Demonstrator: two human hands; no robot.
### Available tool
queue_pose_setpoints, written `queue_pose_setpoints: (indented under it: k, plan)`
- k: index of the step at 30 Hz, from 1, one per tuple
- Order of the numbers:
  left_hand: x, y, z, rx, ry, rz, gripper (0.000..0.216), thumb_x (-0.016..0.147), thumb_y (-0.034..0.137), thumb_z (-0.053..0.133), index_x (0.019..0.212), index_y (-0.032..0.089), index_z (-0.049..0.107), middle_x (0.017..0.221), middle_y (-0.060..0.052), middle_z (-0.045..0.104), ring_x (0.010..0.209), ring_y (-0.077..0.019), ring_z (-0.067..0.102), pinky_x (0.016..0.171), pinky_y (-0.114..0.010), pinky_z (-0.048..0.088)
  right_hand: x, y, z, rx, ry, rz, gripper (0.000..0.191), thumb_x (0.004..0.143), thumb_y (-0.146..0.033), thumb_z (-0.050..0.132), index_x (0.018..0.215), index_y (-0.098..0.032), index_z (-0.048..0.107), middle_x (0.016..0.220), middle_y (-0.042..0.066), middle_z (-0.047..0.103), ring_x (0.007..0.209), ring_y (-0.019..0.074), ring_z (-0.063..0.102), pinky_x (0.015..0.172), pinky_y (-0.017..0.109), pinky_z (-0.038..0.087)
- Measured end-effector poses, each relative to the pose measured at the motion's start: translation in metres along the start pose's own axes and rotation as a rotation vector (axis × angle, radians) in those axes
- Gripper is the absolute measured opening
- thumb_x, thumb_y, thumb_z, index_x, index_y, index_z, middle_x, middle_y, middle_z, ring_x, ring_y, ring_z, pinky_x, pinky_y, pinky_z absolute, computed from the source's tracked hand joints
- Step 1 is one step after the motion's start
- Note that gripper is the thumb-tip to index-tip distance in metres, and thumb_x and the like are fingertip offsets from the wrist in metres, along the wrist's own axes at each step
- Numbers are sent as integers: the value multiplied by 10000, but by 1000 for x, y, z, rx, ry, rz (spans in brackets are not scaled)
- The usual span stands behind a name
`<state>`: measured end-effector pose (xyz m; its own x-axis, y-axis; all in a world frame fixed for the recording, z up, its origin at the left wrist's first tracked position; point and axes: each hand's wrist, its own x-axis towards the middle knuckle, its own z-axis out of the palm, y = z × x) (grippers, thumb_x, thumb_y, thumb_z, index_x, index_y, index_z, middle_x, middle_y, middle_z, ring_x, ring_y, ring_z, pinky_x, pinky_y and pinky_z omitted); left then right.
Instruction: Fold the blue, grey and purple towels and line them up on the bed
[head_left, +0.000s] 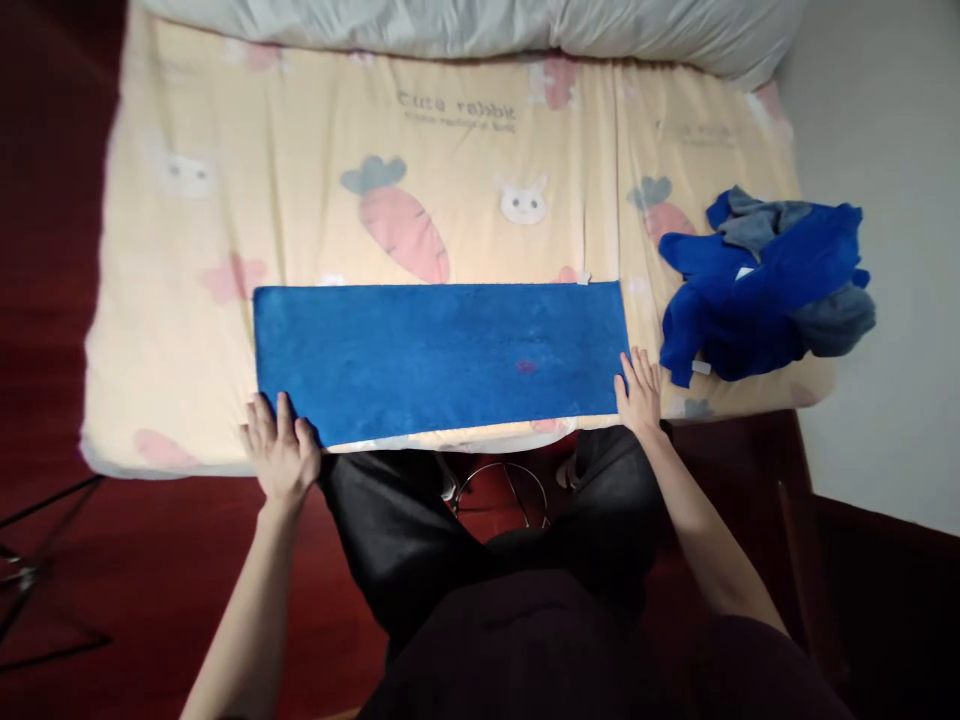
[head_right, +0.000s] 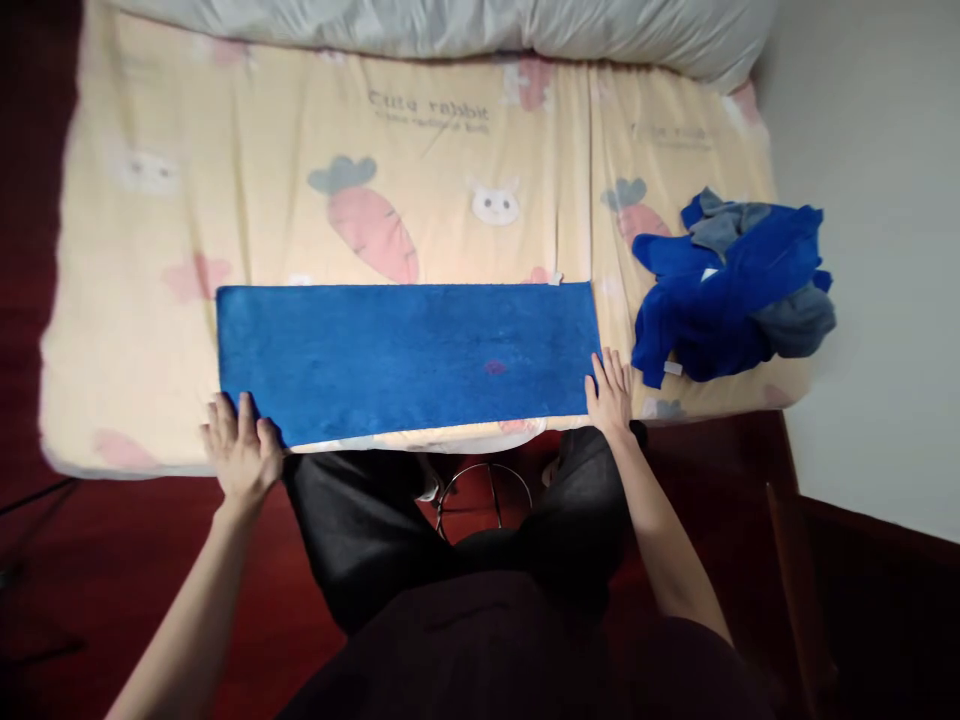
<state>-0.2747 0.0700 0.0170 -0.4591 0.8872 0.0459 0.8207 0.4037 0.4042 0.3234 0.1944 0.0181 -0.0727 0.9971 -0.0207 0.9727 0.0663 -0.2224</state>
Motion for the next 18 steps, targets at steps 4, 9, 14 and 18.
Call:
queue_pose_setpoints:
  k: [4,9,14,18]
  plan:
    - [-60,30,-7,-71,58,-88,751,1016,490,408,1650,93,345,1756,-230,128,1643,-368,60,1315,-611,102,7,0,-13,-71,59,-3,592,1068,-362,349,1611,-139,430,1716,159,330,1630,295,219,1306,596,219]
    - [-154,114,8,-563,-161,-156,520,989,519,532,1476,347,592,1485,-103,623,1433,-307,549,1264,-490,371,52,-54,-31,4,126,-96,506,1062,-307,346,1467,-144,604,1602,175,498,1493,308,453,1237,528,378]
    - [-192,176,47,-1073,-506,-373,436,922,632,658,1277,385,710,1028,-79,791,1005,-295,758,1032,-479,571,126,-163,-39,183,-78,-403,411,1046,-225,409,1298,-182,730,1321,126,709,1275,286,627,1153,474,495]
    - [-175,192,66,-1275,-581,-379,503,887,631,727,1289,328,724,1054,-87,792,953,-269,763,970,-453,598,173,-246,-33,181,-236,-522,340,1066,-236,477,1267,-176,744,1310,104,720,1253,279,648,1144,477,506]
